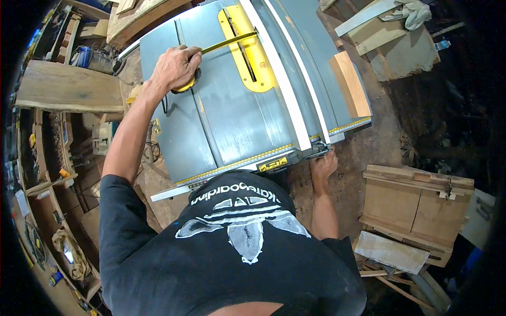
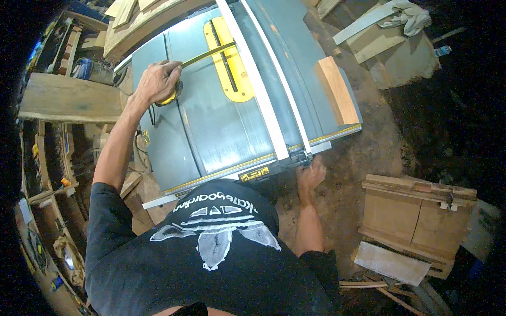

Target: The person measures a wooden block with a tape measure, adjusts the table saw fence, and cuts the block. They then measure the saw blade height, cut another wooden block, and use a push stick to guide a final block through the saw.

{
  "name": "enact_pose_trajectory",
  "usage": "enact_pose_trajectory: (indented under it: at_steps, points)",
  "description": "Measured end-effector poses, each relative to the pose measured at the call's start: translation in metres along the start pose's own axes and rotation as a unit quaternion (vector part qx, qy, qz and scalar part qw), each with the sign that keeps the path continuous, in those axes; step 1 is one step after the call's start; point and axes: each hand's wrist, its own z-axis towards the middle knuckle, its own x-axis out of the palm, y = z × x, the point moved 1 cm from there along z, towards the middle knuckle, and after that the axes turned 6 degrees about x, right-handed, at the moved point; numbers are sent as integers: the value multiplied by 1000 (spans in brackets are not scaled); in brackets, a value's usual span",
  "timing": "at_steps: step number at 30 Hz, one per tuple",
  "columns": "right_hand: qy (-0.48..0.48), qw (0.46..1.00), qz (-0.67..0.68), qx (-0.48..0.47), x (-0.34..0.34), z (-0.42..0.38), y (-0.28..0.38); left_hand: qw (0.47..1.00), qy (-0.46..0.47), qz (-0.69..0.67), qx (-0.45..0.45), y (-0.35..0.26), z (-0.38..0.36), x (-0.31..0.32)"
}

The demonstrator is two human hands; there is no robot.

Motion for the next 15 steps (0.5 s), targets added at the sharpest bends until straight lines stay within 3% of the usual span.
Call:
enact_pose_trajectory:
  at_steps: [6,8,15]
  points:
    - [-15,999,-23,-46,1,-5,-6,1000,-7,-20,-3,2,0,3]
    - [59,997,-39,9,3,-3,-6,1000,6,-16,-5,1,0,0]
    - [17,998,-54,-18,4,-5,-6,1000,-2,-13,9,6,0,2]
